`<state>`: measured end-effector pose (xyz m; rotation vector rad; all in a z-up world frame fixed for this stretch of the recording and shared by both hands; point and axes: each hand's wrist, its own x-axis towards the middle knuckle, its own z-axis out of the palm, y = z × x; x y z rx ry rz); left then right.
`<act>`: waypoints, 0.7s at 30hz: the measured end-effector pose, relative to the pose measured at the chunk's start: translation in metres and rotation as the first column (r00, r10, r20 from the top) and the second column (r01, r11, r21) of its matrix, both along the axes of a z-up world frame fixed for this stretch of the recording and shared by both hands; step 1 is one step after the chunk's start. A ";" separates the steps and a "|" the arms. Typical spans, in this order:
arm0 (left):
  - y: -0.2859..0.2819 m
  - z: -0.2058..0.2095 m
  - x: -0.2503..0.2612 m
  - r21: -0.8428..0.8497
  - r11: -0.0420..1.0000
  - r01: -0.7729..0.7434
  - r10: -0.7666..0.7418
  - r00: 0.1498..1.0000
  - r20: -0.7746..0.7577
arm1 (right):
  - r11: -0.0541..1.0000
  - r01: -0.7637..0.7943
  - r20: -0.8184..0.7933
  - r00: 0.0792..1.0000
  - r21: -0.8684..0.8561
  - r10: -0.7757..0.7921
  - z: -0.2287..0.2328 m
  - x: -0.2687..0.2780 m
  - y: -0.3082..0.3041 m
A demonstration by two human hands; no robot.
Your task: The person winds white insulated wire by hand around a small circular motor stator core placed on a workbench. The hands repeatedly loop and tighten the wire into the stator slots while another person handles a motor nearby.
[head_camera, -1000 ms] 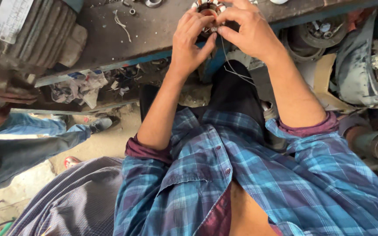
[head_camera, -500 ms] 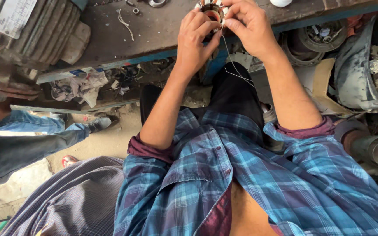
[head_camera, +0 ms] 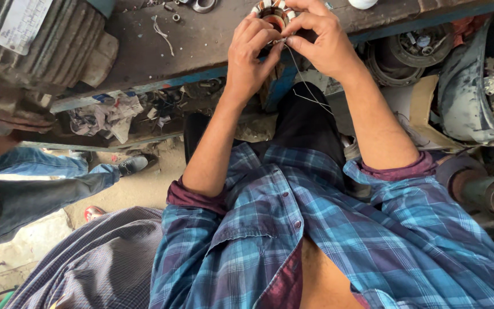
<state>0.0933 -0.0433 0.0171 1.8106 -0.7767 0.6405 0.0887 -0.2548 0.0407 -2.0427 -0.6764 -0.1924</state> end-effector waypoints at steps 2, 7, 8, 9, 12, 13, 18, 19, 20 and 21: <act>0.002 0.000 0.000 -0.003 1.000 0.006 -0.006 1.000 0.003 | 0.999 -0.013 0.017 1.000 0.032 0.012 -0.005 0.001 -0.001; 0.002 -0.001 0.000 -0.006 1.000 0.017 -0.017 1.000 0.002 | 0.917 0.035 -0.215 0.975 0.397 0.055 -0.031 0.010 -0.001; 0.002 -0.001 0.000 -0.009 1.000 0.022 -0.022 1.000 0.002 | 0.844 0.054 -0.269 0.957 0.534 0.109 -0.037 0.012 0.000; 0.002 -0.001 0.000 -0.012 1.000 0.026 -0.025 1.000 0.003 | 0.826 0.102 -0.262 0.963 0.554 0.057 -0.041 0.013 0.000; 0.002 0.001 -0.001 -0.022 0.999 0.036 -0.036 0.999 -0.004 | 0.776 0.207 -0.235 0.969 0.596 -0.078 -0.050 0.015 0.003; 0.002 0.001 -0.002 -0.025 0.999 0.040 -0.040 0.999 -0.009 | 0.769 0.219 -0.216 0.970 0.600 -0.108 -0.052 0.014 0.004; 0.003 0.003 -0.004 0.037 0.999 0.030 -0.030 0.999 -0.024 | 0.720 0.306 -0.181 0.952 0.623 -0.248 -0.066 -0.014 0.010; 0.003 0.004 -0.004 0.054 0.998 0.024 -0.023 1.000 -0.021 | 0.712 0.337 -0.196 0.941 0.615 -0.276 -0.071 -0.024 0.013; 0.003 0.004 -0.003 0.047 0.999 0.023 -0.022 1.000 -0.022 | 0.704 0.369 -0.212 0.929 0.607 -0.304 -0.076 -0.033 0.015; 0.002 0.004 -0.004 0.040 0.999 0.024 -0.023 0.999 -0.026 | 0.721 0.402 -0.240 0.915 0.564 -0.323 -0.083 -0.042 0.021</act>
